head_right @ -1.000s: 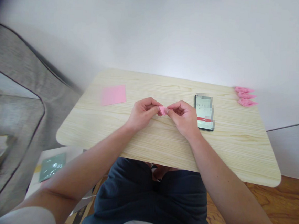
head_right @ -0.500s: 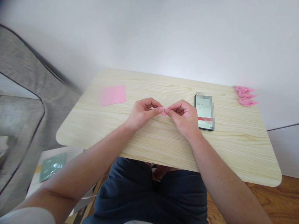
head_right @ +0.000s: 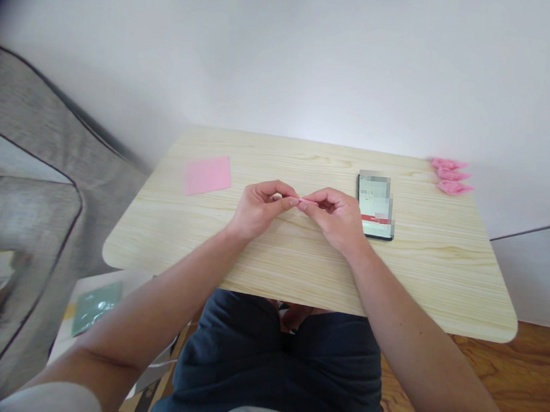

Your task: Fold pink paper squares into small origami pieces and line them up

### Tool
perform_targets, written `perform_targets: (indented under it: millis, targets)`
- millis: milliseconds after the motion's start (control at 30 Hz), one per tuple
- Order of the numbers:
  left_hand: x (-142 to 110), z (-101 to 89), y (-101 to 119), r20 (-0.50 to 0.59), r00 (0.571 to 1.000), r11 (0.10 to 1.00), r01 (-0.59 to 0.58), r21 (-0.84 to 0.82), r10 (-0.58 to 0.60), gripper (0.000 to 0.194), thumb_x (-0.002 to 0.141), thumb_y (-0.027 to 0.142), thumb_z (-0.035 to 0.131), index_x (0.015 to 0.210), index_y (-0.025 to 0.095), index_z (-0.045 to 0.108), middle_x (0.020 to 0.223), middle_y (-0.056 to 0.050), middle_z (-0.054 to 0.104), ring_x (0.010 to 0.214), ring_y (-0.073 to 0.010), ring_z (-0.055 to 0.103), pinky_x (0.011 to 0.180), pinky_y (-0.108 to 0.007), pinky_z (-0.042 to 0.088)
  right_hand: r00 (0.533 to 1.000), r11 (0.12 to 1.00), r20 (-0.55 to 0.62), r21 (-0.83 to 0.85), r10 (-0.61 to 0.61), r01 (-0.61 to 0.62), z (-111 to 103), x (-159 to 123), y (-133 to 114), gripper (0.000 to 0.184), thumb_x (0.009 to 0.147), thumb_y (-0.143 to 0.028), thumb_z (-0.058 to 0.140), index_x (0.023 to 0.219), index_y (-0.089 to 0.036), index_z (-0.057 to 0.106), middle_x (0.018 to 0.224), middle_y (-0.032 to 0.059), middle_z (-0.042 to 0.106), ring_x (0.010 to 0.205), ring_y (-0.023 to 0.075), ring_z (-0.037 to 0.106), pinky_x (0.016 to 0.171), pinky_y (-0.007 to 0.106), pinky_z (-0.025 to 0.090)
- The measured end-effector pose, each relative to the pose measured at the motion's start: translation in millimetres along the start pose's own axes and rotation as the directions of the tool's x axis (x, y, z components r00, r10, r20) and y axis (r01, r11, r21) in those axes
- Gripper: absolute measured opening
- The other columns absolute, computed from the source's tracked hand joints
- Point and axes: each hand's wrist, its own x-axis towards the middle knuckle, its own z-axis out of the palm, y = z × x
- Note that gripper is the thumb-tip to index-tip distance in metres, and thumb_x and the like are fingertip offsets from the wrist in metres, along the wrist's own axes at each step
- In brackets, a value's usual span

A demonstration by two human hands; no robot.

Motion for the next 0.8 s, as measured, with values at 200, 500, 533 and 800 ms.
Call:
perform_targets:
  millis: [200,500,533,800]
  targets:
    - [0.6,-1.3,-1.4,0.026,0.999,0.999,-0.034,0.025,0.033,0.025,0.08,0.041,0.083,0.081,0.017,0.076,0.081,-0.004,0.074,0.076,-0.0156,0.064,0.07,-0.029,0.049,0.999,1.0,0.02,-0.004,-0.029,0.029,-2.2,-0.3,-0.3,0.018,0.078,-0.041,0.089,0.081,-0.025,0.081,0.083,0.0025,0.079,0.074,0.0181,0.069,0.07,0.034,0.053]
    - [-1.2,1.0,0.8,-0.063,0.991,0.99,-0.108,0.092,0.114,0.022,0.083,0.043,0.082,0.087,0.021,0.079,0.088,-0.004,0.076,0.08,-0.016,0.064,0.07,-0.03,0.048,0.997,0.998,-0.079,0.054,-0.014,0.019,3.2,1.1,2.6,0.042,0.071,-0.05,0.092,0.104,-0.029,0.077,0.085,0.0004,0.075,0.075,0.0188,0.069,0.068,0.035,0.058]
    - [-1.5,1.2,0.8,-0.073,0.99,0.988,-0.116,0.105,0.124,0.022,0.084,0.043,0.081,0.088,0.021,0.079,0.089,-0.004,0.077,0.08,-0.0157,0.064,0.07,-0.03,0.047,0.996,0.998,-0.089,0.054,-0.015,0.02,3.3,1.2,2.0,0.043,0.071,-0.049,0.092,0.106,-0.029,0.075,0.083,-0.0005,0.073,0.073,0.0176,0.067,0.065,0.034,0.057]
    - [-2.3,2.4,-1.5,-0.084,0.989,0.984,-0.106,0.146,0.119,0.016,0.087,0.035,0.078,0.094,0.021,0.079,0.096,-0.004,0.079,0.088,-0.0173,0.07,0.078,-0.031,0.052,0.998,0.982,-0.013,0.18,0.063,-0.06,1.3,-0.1,-1.4,0.035,0.08,-0.039,0.087,0.109,-0.025,0.073,0.072,-0.002,0.076,0.068,0.0173,0.072,0.07,0.033,0.059]
